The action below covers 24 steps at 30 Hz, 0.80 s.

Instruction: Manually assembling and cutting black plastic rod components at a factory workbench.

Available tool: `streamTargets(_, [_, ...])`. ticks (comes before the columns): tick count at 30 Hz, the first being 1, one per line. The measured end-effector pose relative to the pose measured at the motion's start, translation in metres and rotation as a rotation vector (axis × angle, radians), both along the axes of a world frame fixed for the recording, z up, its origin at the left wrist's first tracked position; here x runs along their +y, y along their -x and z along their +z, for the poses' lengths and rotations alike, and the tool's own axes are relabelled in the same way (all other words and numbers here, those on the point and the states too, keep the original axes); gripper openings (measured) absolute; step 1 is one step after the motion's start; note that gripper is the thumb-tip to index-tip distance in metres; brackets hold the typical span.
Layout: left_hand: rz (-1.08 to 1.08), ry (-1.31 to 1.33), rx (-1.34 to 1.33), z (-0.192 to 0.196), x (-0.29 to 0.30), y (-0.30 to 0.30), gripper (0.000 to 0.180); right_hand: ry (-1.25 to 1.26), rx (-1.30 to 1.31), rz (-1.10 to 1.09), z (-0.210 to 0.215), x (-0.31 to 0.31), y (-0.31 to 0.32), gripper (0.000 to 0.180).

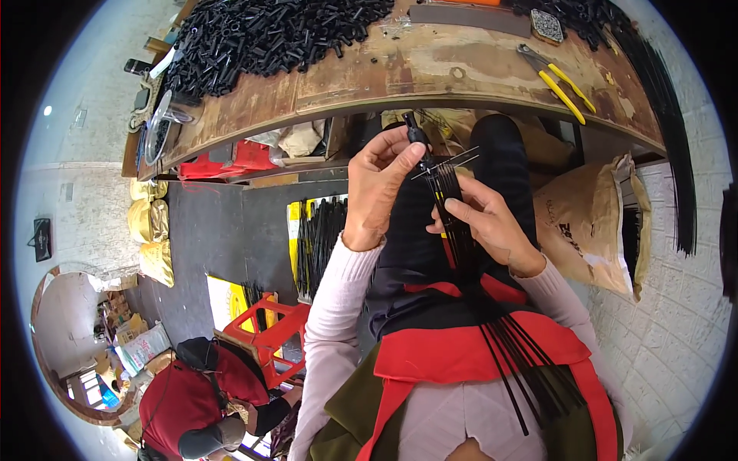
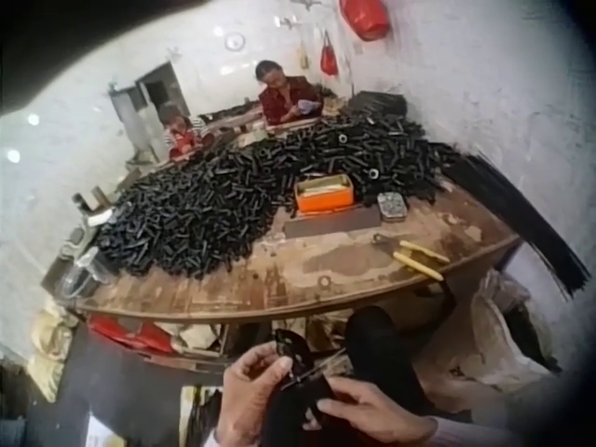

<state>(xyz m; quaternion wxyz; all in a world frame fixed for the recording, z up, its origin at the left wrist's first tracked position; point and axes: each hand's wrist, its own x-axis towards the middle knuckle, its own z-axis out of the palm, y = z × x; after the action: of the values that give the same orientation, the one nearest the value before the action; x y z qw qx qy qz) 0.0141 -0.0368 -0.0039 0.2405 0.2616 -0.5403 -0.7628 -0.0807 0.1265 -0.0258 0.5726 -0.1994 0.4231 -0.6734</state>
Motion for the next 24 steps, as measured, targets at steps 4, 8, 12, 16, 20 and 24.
streamTargets(4, [-0.021, 0.018, -0.028, 0.003, -0.001, 0.001, 0.037, -0.011, -0.010, -0.010, 0.001, 0.001, 0.000, 0.038])
streamTargets(8, [-0.109, -0.024, -0.036, 0.005, -0.006, -0.003, 0.037, 0.010, -0.030, -0.001, -0.001, 0.001, 0.001, 0.038])
streamTargets(12, [-0.151, -0.058, -0.005, 0.002, -0.004, -0.004, 0.036, 0.019, -0.025, -0.011, 0.000, 0.001, 0.001, 0.038])
streamTargets(16, [-0.086, -0.018, -0.018, 0.001, 0.003, -0.006, 0.036, 0.011, -0.018, -0.026, 0.000, -0.001, -0.002, 0.038])
streamTargets(20, [0.009, -0.083, 0.024, 0.003, 0.010, -0.009, 0.033, 0.004, -0.015, -0.011, -0.001, -0.001, 0.001, 0.038])
streamTargets(24, [0.047, -0.133, 0.214, 0.009, 0.028, -0.019, 0.031, 0.012, -0.015, -0.009, -0.003, -0.002, 0.001, 0.037])
